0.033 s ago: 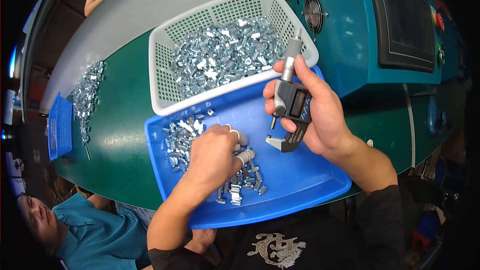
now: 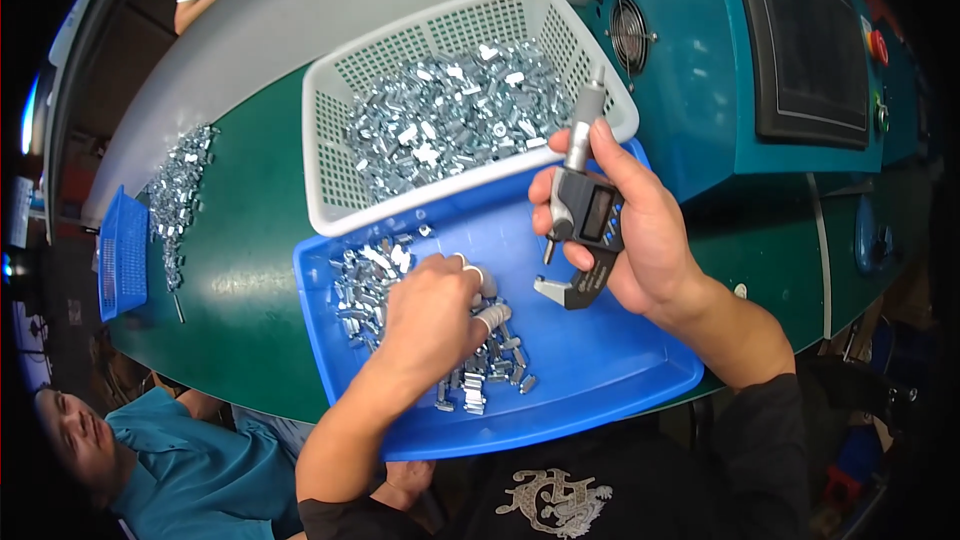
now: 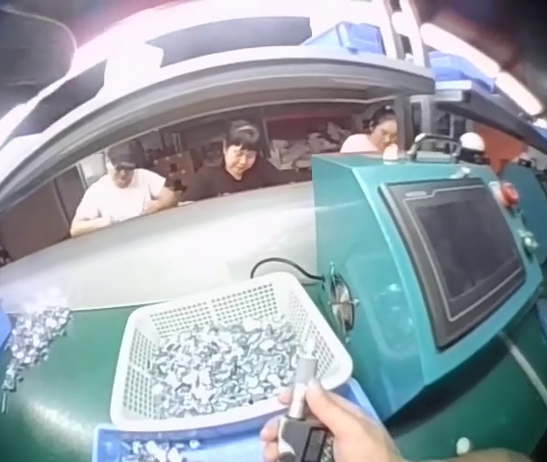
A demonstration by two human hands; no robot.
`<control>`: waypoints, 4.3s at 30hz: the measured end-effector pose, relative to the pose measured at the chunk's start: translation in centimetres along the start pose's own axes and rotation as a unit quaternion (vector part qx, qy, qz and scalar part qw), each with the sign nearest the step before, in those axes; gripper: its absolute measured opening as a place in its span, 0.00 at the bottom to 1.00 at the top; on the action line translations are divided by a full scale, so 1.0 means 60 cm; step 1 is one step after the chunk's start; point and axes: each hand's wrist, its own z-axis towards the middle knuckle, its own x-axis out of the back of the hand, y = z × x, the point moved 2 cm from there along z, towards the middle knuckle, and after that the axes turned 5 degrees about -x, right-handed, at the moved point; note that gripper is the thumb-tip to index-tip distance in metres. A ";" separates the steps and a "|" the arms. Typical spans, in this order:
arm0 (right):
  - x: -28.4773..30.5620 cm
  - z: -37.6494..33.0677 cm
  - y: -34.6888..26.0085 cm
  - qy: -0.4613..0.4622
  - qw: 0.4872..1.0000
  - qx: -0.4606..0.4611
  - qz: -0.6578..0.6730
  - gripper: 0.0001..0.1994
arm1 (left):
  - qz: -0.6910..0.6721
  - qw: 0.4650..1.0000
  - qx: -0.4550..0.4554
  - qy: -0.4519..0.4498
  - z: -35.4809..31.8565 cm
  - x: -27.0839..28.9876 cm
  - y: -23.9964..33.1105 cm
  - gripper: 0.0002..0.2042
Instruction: Using a digital micrometer to measure the dimensions of small metal parts at a factory workstation.
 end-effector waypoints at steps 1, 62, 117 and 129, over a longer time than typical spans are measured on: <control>-0.001 -0.001 0.003 0.007 1.000 -0.011 0.000 0.20 | 0.009 1.000 0.015 -0.024 0.000 -0.002 -0.001 0.10; -0.001 -0.010 0.002 -0.004 1.000 -0.004 0.022 0.16 | -0.658 0.742 0.113 0.059 0.001 -0.001 0.031 0.12; -0.005 -0.021 0.010 0.014 1.000 -0.007 0.007 0.21 | -0.698 0.707 0.117 0.020 0.002 -0.009 0.027 0.11; -0.006 -0.018 0.000 -0.017 1.000 0.008 0.008 0.23 | -0.704 0.701 0.112 0.023 0.005 0.007 0.029 0.13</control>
